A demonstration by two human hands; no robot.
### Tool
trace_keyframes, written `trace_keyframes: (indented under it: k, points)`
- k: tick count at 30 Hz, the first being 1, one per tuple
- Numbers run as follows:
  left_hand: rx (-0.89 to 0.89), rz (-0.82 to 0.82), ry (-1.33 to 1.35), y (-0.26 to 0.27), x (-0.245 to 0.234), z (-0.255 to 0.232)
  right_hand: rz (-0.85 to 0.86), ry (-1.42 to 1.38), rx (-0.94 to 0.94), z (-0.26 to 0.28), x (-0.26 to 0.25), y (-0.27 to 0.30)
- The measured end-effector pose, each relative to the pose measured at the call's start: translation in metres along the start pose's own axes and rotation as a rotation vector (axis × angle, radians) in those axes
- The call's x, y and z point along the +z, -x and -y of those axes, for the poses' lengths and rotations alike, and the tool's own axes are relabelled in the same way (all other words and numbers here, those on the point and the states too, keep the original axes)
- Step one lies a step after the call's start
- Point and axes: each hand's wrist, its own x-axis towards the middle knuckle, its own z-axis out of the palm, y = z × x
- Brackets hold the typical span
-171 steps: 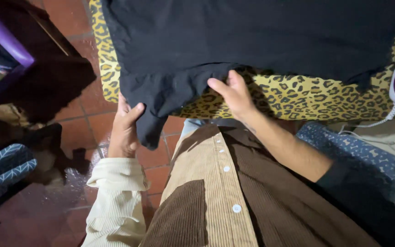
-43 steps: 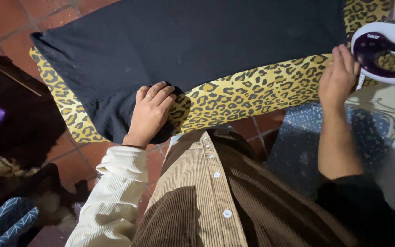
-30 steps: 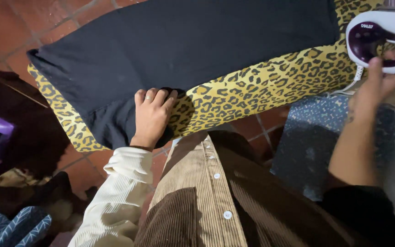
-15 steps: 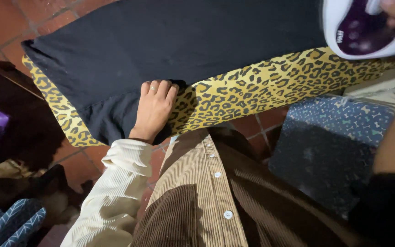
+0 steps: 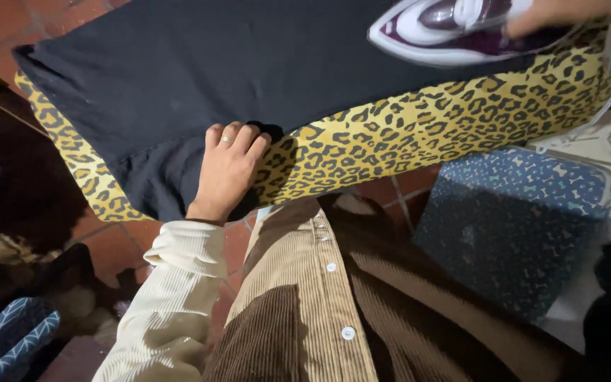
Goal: The recorder is ironing a black shirt and a small grey sweater on an ironing board and then folding them.
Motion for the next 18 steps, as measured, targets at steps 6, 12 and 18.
trace_keyframes:
  k: [6, 12, 18]
  points:
    - [-0.017, -0.015, 0.027, 0.003, 0.000, 0.000, 0.206, 0.207, -0.078, 0.183, 0.008, -0.024]
    - [-0.022, -0.003, 0.035, 0.004, -0.001, -0.002, -0.085, 0.557, 0.134, 0.175, 0.016, -0.022]
    - [-0.044, -0.042, 0.011, 0.008, -0.001, -0.003, 0.063, 0.239, -0.069, 0.145, 0.012, -0.036]
